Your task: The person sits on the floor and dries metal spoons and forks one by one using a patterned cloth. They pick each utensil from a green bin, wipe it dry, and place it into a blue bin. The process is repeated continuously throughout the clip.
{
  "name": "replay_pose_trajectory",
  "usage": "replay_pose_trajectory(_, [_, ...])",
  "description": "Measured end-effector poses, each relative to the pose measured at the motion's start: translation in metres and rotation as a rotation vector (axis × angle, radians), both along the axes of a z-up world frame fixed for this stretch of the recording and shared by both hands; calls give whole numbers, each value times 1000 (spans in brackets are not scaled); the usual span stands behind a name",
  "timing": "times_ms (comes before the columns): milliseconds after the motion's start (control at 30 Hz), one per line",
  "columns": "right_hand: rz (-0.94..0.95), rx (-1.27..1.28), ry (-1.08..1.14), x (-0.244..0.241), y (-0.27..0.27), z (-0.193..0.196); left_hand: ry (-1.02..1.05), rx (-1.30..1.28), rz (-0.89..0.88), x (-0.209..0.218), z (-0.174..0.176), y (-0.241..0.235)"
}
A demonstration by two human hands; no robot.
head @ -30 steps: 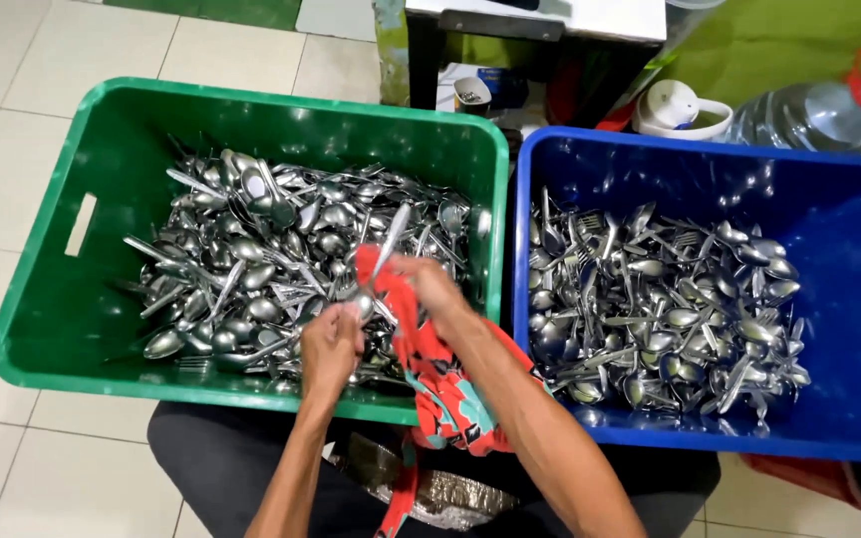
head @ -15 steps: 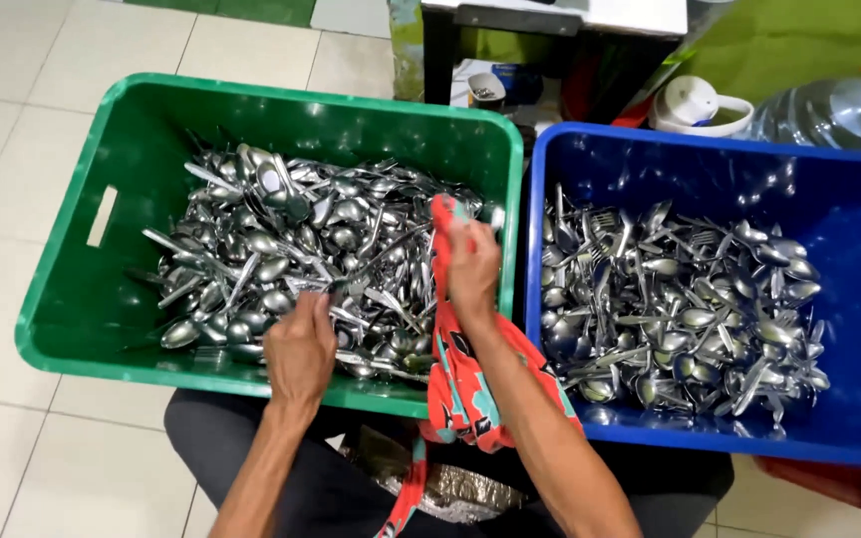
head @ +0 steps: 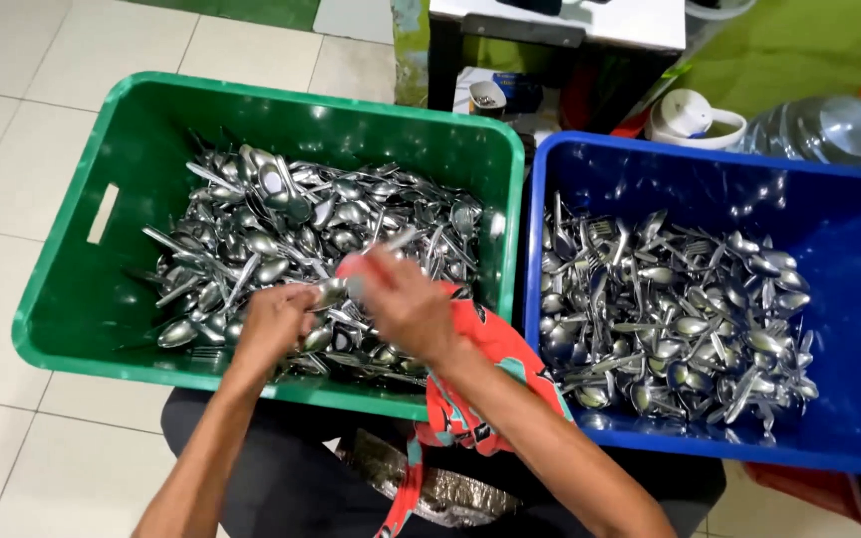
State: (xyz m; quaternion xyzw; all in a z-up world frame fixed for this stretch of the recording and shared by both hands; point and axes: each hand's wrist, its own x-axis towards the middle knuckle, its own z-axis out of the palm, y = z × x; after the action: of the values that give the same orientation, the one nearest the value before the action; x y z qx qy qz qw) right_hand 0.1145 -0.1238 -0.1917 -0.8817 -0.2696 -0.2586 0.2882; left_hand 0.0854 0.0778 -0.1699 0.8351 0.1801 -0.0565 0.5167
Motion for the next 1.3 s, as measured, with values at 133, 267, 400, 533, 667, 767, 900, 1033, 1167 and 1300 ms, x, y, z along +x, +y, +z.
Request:
replay_pose_trajectory(133, [70, -186, -197, 3, -3, -10, 301, -752, -5, -7, 18, -5])
replay_pose_trajectory(267, [-68, -199, -163, 22, -17, -25, 294, -813, 31, -24, -14, 16])
replay_pose_trajectory(400, [-70, -23, -13, 17, -11, -22, -106, 648, -237, -23, 4, 33])
replay_pose_trajectory(533, [260, 167, 319, 7, -11, 6, -520, 1273, -568, -8, 36, 25])
replay_pose_trajectory(667, [399, 141, 586, -1, -8, -21, -513, 1229, -721, 21, 53, 16])
replay_pose_trajectory(767, [395, 108, 715, -12, -17, -2, -531, 1262, -709, 35, 78, 18])
replay_pose_trajectory(900, [371, 453, 979, -9, -17, 25, -337, 877, -490, 24, 108, -6])
replay_pose_trajectory(1033, [113, 850, 929, 13, -23, 3, 151, 4, -235, -3, 22, -43])
replay_pose_trajectory(1167, [-69, 972, 850, 29, -47, -21, 278, -202, -401, -30, 9, -121])
replay_pose_trajectory(1300, [-220, 900, 884, 24, -39, 17, 256, -198, -495, -65, 30, -162])
